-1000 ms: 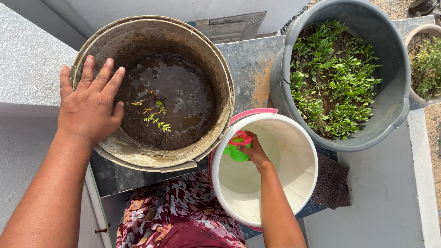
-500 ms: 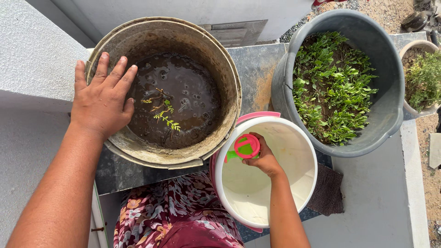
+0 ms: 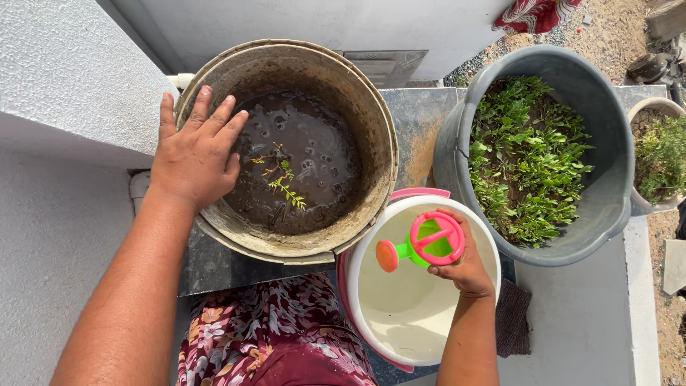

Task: The person fills a small watering can from a bucket of water and pours it onto plants in various containers.

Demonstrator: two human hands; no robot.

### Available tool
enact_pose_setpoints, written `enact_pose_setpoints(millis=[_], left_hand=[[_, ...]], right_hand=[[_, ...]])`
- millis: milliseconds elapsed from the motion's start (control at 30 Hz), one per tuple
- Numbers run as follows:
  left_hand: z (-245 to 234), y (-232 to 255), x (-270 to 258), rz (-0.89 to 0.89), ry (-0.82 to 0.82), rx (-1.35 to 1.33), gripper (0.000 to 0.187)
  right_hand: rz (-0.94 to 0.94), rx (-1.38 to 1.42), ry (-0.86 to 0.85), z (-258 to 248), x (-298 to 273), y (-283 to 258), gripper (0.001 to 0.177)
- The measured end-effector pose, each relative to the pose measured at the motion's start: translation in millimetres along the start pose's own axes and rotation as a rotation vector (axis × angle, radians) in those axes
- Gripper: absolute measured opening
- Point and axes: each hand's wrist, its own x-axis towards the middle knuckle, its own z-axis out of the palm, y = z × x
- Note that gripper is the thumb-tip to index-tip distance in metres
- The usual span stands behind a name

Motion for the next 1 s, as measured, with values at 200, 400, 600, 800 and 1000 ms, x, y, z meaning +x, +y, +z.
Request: enact_pose_setpoints(millis=[200, 400, 600, 800, 1000], left_hand=[[-4, 1, 0, -0.014, 0.017, -0.042, 0.064], [-7, 1, 2, -0.045, 0.008, -0.091, 0.056], [-7, 1, 3, -0.069, -0.024, -0.109, 0.047], [-4, 0, 3, -0.092, -0.032, -0.147, 0.042], [-3, -2, 3, -0.089, -0.040, -0.154, 0.042]], right_hand=[[-0.208, 0.060, -0.026, 39, 16, -54, 0.115], [-0.366, -0.084, -0.153, 80, 43, -92, 0.109], [-0.352, -0.270, -0.337, 113, 69, -112, 0.108], [-0.386, -0.485, -0.460, 127, 81, -129, 0.103], [-0.317, -0.640, -0.446, 117, 85, -141, 0.104]])
